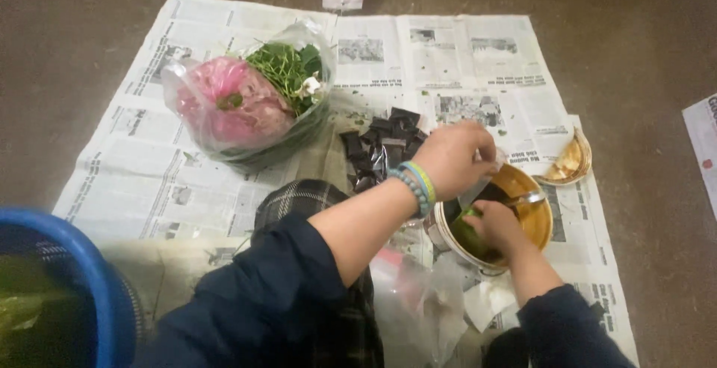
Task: Packaging small dark food packets into plastic bags and pouring liquid into a bowl using a cup
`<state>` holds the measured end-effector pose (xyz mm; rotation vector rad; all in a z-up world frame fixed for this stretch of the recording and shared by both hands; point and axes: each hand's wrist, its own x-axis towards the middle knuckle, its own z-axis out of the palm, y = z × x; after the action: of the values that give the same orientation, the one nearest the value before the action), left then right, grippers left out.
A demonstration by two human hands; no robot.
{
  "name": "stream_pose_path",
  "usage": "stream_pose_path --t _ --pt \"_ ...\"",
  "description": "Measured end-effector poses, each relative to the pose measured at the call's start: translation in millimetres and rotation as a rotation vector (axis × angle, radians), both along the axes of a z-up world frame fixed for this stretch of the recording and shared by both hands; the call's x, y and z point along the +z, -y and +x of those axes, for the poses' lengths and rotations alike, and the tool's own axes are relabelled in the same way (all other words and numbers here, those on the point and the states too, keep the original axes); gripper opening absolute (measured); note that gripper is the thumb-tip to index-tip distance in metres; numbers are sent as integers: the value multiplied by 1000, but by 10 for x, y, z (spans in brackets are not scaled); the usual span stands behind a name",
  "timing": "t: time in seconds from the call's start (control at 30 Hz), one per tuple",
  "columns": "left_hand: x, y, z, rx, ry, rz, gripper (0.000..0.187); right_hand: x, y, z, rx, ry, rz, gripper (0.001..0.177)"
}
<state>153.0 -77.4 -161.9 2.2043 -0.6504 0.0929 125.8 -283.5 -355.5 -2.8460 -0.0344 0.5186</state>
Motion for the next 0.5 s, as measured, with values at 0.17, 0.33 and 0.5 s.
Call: stream_pose_path --t 0.17,0.33,0.5 --pt "-104 -18 41 -9 -87 88 11 -155 -21 58 -231 34 151 32" --pt "-277 56 134 -28 -119 173 9 199 -78 -160 -860 27 623 42" --pt "-386 175 93 -117 -125 300 7 643 -38 -435 -1043 533 877 17"
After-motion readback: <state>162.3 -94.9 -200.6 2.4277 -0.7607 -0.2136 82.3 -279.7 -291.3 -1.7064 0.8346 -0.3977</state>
